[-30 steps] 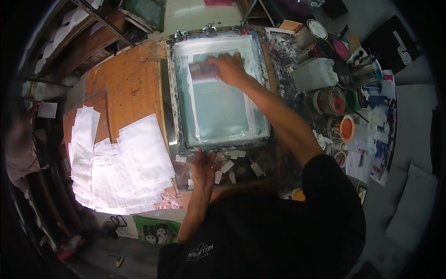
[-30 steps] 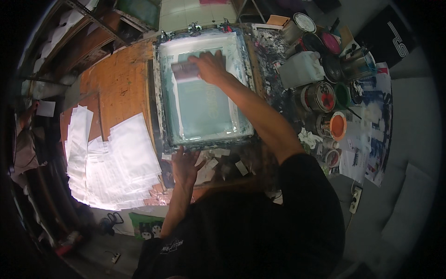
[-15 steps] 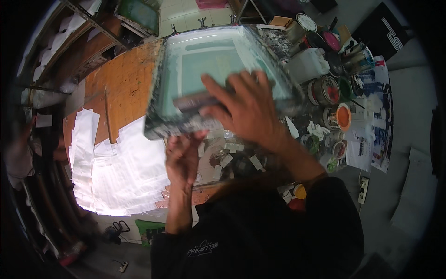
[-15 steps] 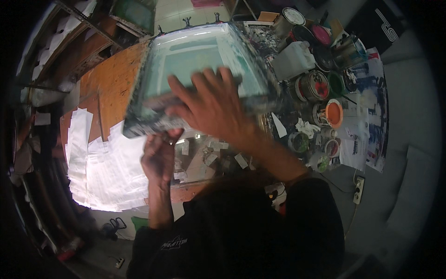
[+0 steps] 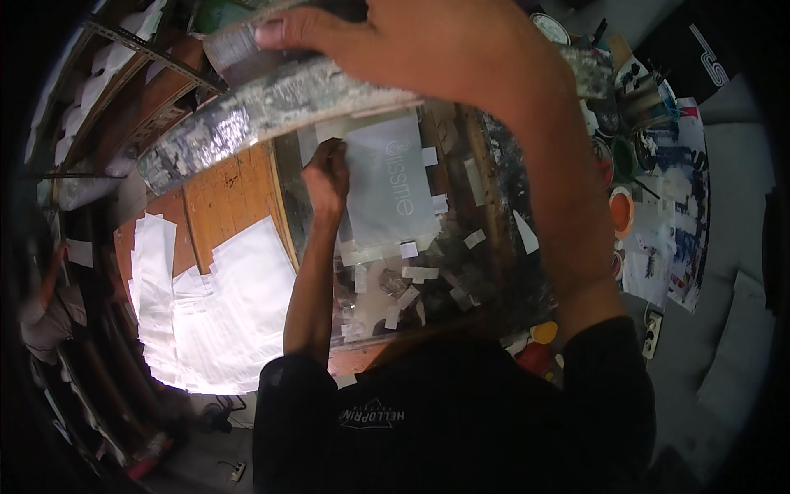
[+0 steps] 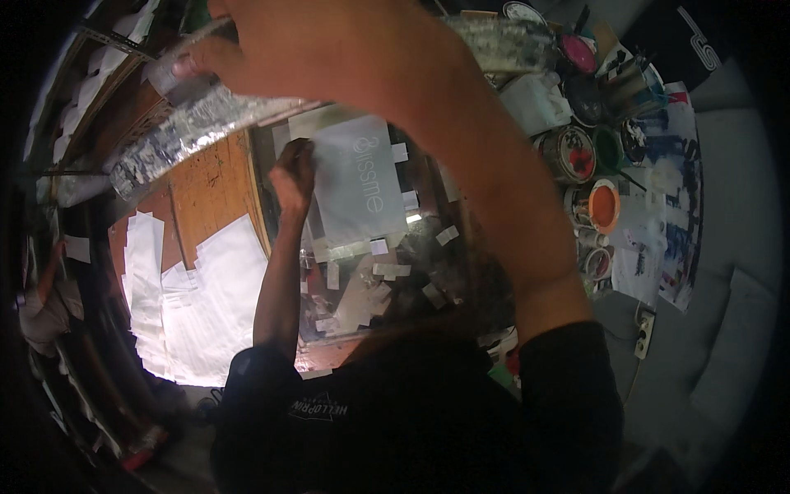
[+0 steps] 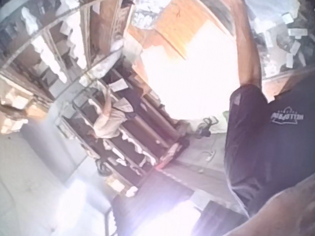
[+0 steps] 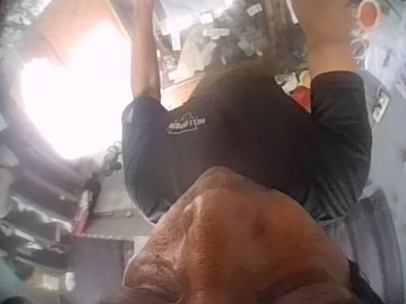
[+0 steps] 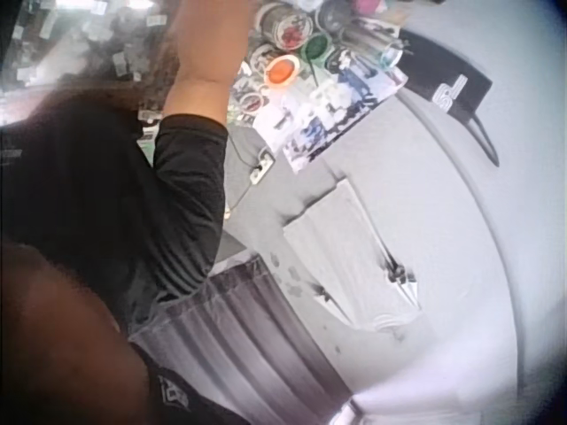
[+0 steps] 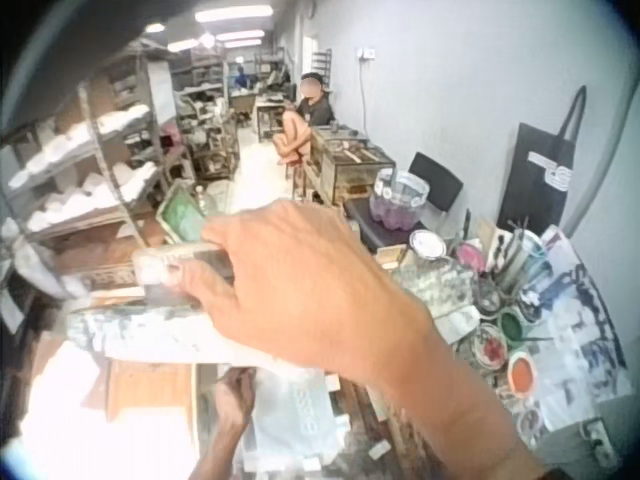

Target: The person performs screen printing by placing white paper under a screen, applying ink with a squeegee, and lifting the screen to reveal printed sheets. A coworker assists by removing finished prints and supplying new paper.

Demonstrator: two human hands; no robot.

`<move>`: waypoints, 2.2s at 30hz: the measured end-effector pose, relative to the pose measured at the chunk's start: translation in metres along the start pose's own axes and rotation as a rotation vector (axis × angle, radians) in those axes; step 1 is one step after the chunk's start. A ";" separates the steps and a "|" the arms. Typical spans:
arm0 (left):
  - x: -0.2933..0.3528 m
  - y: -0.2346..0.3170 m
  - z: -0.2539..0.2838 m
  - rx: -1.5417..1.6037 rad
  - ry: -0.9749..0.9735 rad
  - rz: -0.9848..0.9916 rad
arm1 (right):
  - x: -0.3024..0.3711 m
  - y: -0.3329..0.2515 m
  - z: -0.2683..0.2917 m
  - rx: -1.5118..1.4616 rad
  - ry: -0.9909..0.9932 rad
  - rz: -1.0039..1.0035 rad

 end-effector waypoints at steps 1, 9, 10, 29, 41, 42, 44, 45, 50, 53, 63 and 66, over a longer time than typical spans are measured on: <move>0.001 0.001 0.019 0.020 0.005 0.077 | -0.005 0.003 0.006 -0.072 -0.129 -0.102; 0.139 -0.137 0.358 -0.300 0.724 0.312 | -0.010 -0.019 0.005 0.016 0.135 0.099; 0.171 -0.102 0.359 -0.729 0.744 0.062 | -0.011 -0.014 0.004 0.030 0.144 0.072; 0.164 0.056 -0.067 -0.343 -0.317 -0.025 | 0.013 0.002 0.004 -0.175 -0.037 0.216; 0.184 0.078 -0.040 -0.433 -0.389 -0.083 | 0.011 0.018 -0.011 -0.113 0.049 0.139; 0.185 0.075 -0.034 -0.430 -0.381 -0.080 | 0.008 0.012 -0.016 -0.135 0.001 0.131; 0.183 0.079 -0.027 -0.368 -0.359 -0.058 | 0.016 0.000 -0.018 -0.077 0.051 0.165; 0.178 0.088 -0.022 -0.316 -0.353 -0.039 | 0.019 0.002 -0.023 -0.023 0.049 0.138; 0.177 0.143 0.070 0.621 0.083 0.229 | 0.119 -0.001 -0.104 0.093 0.447 0.157; 0.232 0.117 0.075 1.604 0.272 0.974 | 0.147 0.038 -0.196 -0.052 0.088 0.002; 0.285 0.043 0.034 1.234 0.171 1.458 | -0.033 0.191 -0.295 0.162 0.205 0.013; 0.285 0.050 0.044 1.215 0.201 1.472 | -0.058 0.177 -0.318 0.219 0.036 -0.003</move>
Point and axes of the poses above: each hand's wrist, its own x-axis away from the middle knuckle, its own z-axis out of the back of the hand, y = z × x, the point moved 8 cm from there along -x, towards the middle knuckle, and after that the axes turned 7 degrees about x, right-handed, at the moved point
